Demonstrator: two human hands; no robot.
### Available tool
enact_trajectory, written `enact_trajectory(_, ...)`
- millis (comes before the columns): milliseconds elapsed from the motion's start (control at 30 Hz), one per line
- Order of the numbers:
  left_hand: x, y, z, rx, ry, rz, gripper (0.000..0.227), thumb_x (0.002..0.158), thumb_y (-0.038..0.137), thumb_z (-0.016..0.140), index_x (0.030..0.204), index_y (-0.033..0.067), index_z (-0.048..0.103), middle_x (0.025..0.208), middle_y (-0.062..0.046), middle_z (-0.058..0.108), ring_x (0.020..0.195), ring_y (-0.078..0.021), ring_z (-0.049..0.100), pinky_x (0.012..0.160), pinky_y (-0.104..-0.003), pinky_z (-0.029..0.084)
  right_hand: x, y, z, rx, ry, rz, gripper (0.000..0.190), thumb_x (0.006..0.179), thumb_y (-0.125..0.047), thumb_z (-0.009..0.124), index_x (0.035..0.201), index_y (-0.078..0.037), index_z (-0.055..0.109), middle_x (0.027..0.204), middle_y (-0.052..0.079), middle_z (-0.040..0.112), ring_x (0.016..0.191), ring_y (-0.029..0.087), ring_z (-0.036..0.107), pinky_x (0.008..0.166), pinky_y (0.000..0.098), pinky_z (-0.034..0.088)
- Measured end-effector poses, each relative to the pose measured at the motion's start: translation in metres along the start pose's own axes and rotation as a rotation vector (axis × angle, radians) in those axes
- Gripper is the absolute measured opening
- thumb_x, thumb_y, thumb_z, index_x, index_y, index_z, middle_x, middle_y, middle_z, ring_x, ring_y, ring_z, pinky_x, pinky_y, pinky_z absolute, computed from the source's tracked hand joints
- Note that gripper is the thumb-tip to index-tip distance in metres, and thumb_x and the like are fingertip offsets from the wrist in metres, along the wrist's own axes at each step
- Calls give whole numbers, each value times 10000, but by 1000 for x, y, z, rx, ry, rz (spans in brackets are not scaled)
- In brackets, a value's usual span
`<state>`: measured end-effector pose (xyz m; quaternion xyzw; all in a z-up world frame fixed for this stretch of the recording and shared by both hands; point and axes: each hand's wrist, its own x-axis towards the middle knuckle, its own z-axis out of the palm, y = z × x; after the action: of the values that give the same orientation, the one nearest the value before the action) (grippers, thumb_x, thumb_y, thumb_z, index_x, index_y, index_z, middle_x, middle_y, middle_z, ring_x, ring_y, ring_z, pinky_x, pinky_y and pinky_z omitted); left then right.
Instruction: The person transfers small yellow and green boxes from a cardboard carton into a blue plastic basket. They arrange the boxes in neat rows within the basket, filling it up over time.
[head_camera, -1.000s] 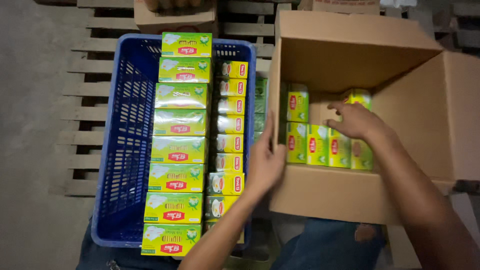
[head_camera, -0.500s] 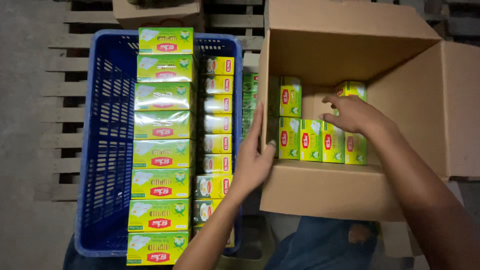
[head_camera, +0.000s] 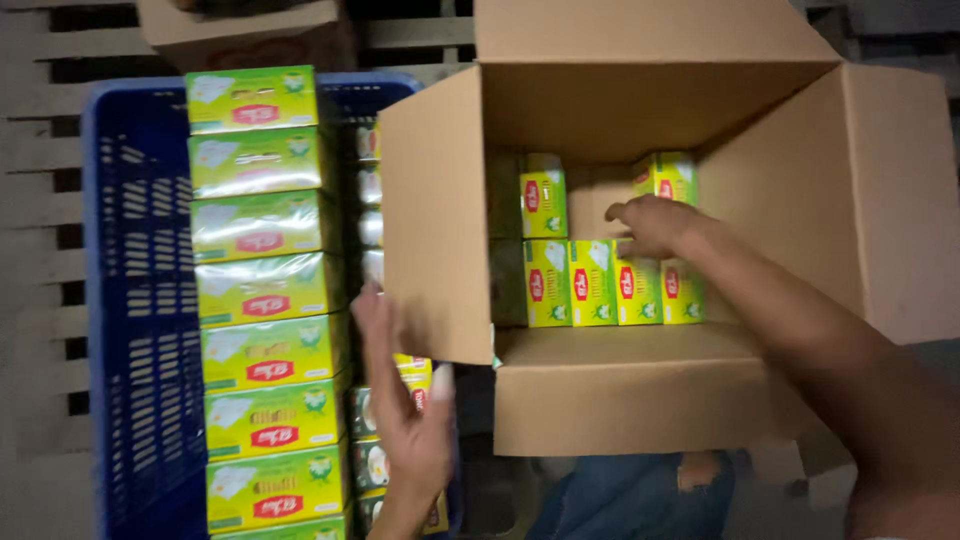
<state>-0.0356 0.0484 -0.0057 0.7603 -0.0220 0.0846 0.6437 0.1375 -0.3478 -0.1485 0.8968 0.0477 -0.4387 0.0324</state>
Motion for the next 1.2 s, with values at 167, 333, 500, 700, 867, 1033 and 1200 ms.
enact_trajectory(167,-47,-13,-2,-80,237,-3,625,1052,19,555,1640,-66,360,1797,-304,307,1735,-400,277,1455,-494,253,-54,-51,-35,231,-320,210,881,972,-132,782,1725,-284,350,1636,163,473,625,356,803,537,418,618)
enact_trajectory(333,-68,-18,-13,-77,297,-104,572,1040,156,545,1546,-89,438,1697,-352,456,1623,-421,468,1342,-460,430,-17,-30,-10,32,-274,45,1078,846,-290,945,1726,-233,327,1697,73,422,1486,327,542,1125,438,562)
enact_trajectory(500,-74,-23,-26,26,275,-177,552,1017,115,560,1529,-85,506,1618,-303,558,1532,-361,566,1285,-397,472,-32,-39,-31,-40,-287,88,1231,756,-429,1015,1742,-229,305,1705,90,374,1561,350,410,1184,487,527)
enact_trajectory(700,-104,-76,-64,314,47,-61,489,1022,146,623,1489,5,607,1546,-210,653,1504,-311,616,1217,-373,529,-64,-52,-50,200,-384,183,1217,770,-274,1032,1696,-182,247,1732,117,305,1408,335,507,901,426,619)
enact_trajectory(867,-121,-117,-68,266,122,-183,455,994,173,634,1437,71,664,1550,-173,668,1446,-260,665,985,-315,608,-48,-46,-47,340,-402,198,1202,692,-215,1068,1549,-157,227,1525,193,596,1122,355,748,641,428,637)
enact_trajectory(1033,-138,-235,-107,392,-83,-57,545,835,296,749,1357,148,791,1501,-171,730,1415,-263,705,1136,-318,565,-46,-48,-50,179,-422,169,1416,712,-330,1047,1781,-206,127,1816,70,252,1531,327,532,888,410,699)
enact_trajectory(1200,-152,-235,-103,333,-67,-166,535,798,87,715,1322,123,813,1493,-141,735,1386,-215,709,1098,-308,602,-53,-46,-48,172,-400,147,1242,739,-245,1039,1698,-186,252,1635,106,470,1302,305,644,733,377,683)
